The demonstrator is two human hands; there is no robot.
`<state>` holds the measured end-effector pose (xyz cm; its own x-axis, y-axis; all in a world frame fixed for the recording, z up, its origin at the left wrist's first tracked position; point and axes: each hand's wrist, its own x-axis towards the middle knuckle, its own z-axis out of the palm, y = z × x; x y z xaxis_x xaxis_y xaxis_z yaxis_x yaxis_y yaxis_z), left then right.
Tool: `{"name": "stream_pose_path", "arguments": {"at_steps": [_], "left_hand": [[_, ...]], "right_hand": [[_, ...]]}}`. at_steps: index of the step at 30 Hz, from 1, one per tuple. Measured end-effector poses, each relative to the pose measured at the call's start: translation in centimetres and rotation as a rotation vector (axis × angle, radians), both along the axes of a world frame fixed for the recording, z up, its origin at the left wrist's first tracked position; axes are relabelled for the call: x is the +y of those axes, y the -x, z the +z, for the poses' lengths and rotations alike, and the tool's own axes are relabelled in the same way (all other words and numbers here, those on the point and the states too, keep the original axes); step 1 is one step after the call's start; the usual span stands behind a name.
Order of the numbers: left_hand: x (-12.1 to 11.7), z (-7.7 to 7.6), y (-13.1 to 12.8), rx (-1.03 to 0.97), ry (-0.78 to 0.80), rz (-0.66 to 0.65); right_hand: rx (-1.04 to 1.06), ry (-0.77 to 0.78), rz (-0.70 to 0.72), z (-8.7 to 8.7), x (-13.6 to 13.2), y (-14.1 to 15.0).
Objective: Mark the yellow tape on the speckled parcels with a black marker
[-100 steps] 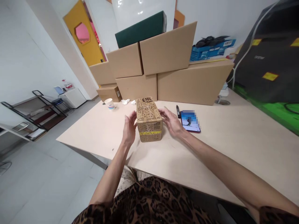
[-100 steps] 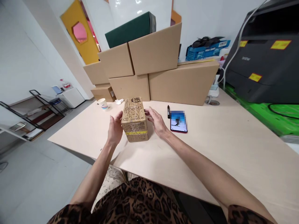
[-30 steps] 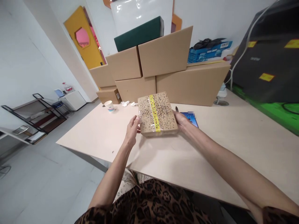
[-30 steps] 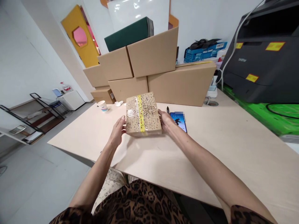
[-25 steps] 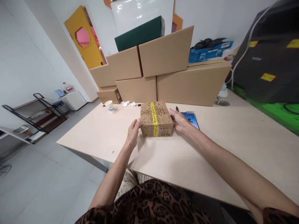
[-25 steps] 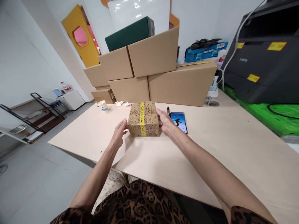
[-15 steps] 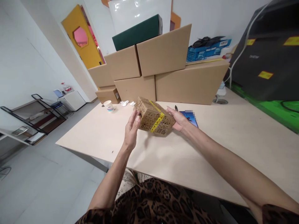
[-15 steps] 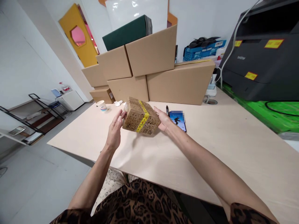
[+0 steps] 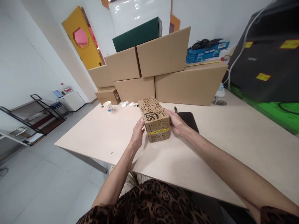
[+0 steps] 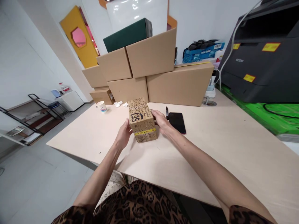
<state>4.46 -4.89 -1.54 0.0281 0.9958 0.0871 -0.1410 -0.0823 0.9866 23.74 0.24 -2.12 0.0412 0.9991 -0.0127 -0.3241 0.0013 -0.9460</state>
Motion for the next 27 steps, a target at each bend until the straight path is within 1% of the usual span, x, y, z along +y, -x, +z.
{"name": "stream_pose_path", "arguments": {"at_steps": [1,3,5,8,10,13,14,15,17,18,19,20,22,24,27], "left_hand": [[-0.1,0.2,-0.1,-0.002,-0.037,-0.045],[-0.3,0.6,-0.1,-0.007,-0.121,-0.07],[-0.5,0.7,0.2,0.015,-0.252,-0.049],[-0.9,0.7,1.2,0.111,-0.443,-0.015],[-1.2,0.5,1.7,0.181,-0.495,0.006],[-1.6,0.2,2.0,0.22,-0.484,-0.009],[-1.6,0.0,2.0,0.226,-0.465,0.013],[-1.5,-0.1,1.9,0.228,-0.428,0.066],[-1.0,-0.4,1.6,0.204,-0.291,0.219],[-0.7,-0.6,1.4,0.172,-0.206,0.268],[-0.4,-0.7,1.3,0.127,-0.127,0.268],[-0.3,-0.7,1.2,0.077,-0.069,0.222],[-0.4,-0.8,1.0,0.0,-0.041,0.087],[-0.9,-0.7,1.0,-0.027,-0.098,0.013],[-1.9,-0.5,1.3,-0.011,-0.199,-0.016]], "right_hand": [[0.038,-0.033,0.015,0.4,-0.3,0.3],[0.12,-0.106,0.036,1.1,-0.7,0.7],[0.177,-0.142,0.053,1.7,-1.0,0.8],[0.213,-0.134,0.09,2.4,-1.3,0.5],[0.219,-0.143,0.093,2.5,-1.3,0.3],[0.212,-0.168,0.073,2.4,-1.2,0.0],[0.219,-0.173,0.068,2.3,-1.1,0.0],[0.234,-0.177,0.062,2.2,-1.1,0.0],[0.281,-0.182,0.05,2.0,-1.0,0.1],[0.302,-0.18,0.043,1.9,-1.0,0.1],[0.317,-0.175,0.036,1.8,-1.0,0.1],[0.324,-0.169,0.027,1.8,-1.0,0.2],[0.322,-0.157,0.005,1.7,-0.9,0.2],[0.308,-0.115,-0.042,1.5,-0.9,0.1],[0.251,0.051,-0.128,1.0,-0.8,-0.5]]}}
